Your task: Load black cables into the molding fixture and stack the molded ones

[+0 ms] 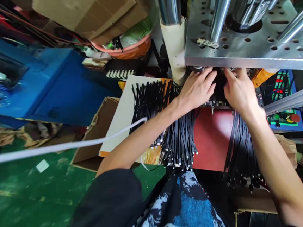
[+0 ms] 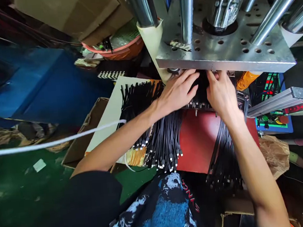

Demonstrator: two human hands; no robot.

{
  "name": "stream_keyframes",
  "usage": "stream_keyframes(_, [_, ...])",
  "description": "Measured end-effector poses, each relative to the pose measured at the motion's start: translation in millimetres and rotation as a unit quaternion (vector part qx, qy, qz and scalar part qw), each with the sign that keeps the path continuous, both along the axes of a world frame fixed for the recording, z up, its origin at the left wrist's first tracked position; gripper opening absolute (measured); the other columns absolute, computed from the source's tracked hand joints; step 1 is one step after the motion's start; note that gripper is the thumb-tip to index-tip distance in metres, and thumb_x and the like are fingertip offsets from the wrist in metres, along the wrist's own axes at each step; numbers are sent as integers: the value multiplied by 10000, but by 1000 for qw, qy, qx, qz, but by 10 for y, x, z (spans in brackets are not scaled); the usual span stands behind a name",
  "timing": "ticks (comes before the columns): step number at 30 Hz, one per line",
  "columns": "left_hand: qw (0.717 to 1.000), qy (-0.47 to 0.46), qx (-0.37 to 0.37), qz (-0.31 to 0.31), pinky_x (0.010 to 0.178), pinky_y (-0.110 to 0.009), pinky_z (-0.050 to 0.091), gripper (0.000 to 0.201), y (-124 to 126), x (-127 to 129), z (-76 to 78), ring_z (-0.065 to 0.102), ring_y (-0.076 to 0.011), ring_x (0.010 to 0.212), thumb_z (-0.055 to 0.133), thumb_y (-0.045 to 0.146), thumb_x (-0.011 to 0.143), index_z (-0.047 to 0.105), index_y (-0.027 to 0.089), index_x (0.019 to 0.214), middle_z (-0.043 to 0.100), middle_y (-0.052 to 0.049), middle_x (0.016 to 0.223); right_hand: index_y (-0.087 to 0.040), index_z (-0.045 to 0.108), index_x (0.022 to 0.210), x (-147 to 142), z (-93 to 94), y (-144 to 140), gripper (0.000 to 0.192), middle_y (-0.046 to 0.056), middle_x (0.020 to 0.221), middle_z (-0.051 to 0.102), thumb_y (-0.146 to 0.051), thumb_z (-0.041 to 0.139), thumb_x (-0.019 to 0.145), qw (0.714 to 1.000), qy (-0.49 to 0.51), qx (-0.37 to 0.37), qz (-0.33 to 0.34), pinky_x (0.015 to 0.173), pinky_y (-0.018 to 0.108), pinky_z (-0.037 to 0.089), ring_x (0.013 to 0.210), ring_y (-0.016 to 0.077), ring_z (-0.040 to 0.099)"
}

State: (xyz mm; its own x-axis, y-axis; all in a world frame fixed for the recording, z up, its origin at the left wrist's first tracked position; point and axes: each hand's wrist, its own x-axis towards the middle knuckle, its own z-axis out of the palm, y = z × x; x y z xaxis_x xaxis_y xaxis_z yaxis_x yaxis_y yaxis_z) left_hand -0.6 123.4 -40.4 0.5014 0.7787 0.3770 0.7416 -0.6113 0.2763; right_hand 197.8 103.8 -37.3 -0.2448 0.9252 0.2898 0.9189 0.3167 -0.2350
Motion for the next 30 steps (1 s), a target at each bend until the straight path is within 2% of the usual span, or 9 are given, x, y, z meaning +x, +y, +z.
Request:
stream_keyframes(4, [979,-34,-98,174,772,-442,584,419,-1091,-593,-257,716,-276,757,530,562,1040,647,221,828,642,-65,768,-187,688,1133,151,-284,-1480,434,141,926,687,-547,457,1063,981,-35,-83,-172,587,391,419,714,296,628])
stream_keyframes(7, [955,-80,-216,186,675,-403,542,369,-1458,-859,-474,657,-247,653,607,464,996,562,255,695,601,-30,691,-169,675,1065,236,-589,-2081,480,179,965,676,-583,431,1064,962,-67,-142,-222,551,383,356,721,303,611])
stream_keyframes(11, [941,-118,-266,172,652,-374,507,308,-1430,-908,-454,633,-225,635,619,348,969,579,250,680,641,-8,680,-218,655,908,338,-748,-2107,425,131,931,677,-565,458,1057,960,54,-147,-234,650,401,419,776,293,623])
stream_keyframes(16, [900,-214,-346,157,598,-274,508,193,-1410,-866,-304,642,-150,623,630,333,949,671,208,808,692,9,716,-239,647,877,394,-548,-2058,430,27,772,640,-656,602,970,912,255,-159,-279,647,373,442,637,217,562])
stream_keyframes(18, [842,-303,-419,154,569,-237,489,194,-1445,-846,-283,619,-118,598,676,346,914,649,188,805,675,9,724,-239,644,882,364,-465,-2099,434,7,740,623,-667,630,952,889,314,-163,-292,627,352,440,630,203,553])
stream_keyframes(22, [656,-460,-594,75,458,-180,402,283,-1575,-692,-255,576,-76,524,780,413,849,625,180,892,667,20,749,-236,650,916,308,-381,-2129,411,-18,703,601,-646,687,929,850,406,-155,-297,581,311,430,611,180,550])
stream_keyframes(24, [596,-488,-636,37,452,-173,417,328,-1673,-548,-257,590,-75,529,811,429,832,655,182,980,674,22,775,-236,649,910,294,-371,-2115,392,-23,702,596,-625,697,932,844,417,-168,-291,578,299,427,610,169,542])
stream_keyframes(27, [573,-482,-663,2,476,-179,461,366,-1813,-307,-292,601,-80,538,793,502,861,705,168,983,661,17,746,-237,635,887,226,-354,-2131,364,-26,704,587,-590,693,949,841,422,-171,-292,570,285,419,612,159,526])
stream_keyframes(30, [593,-452,-666,-14,494,-190,475,445,-1890,-125,-307,599,-95,534,713,599,923,735,156,950,635,14,668,-242,624,864,51,-290,-2240,312,-32,675,570,-526,675,981,840,448,-210,-222,540,275,406,578,151,514])
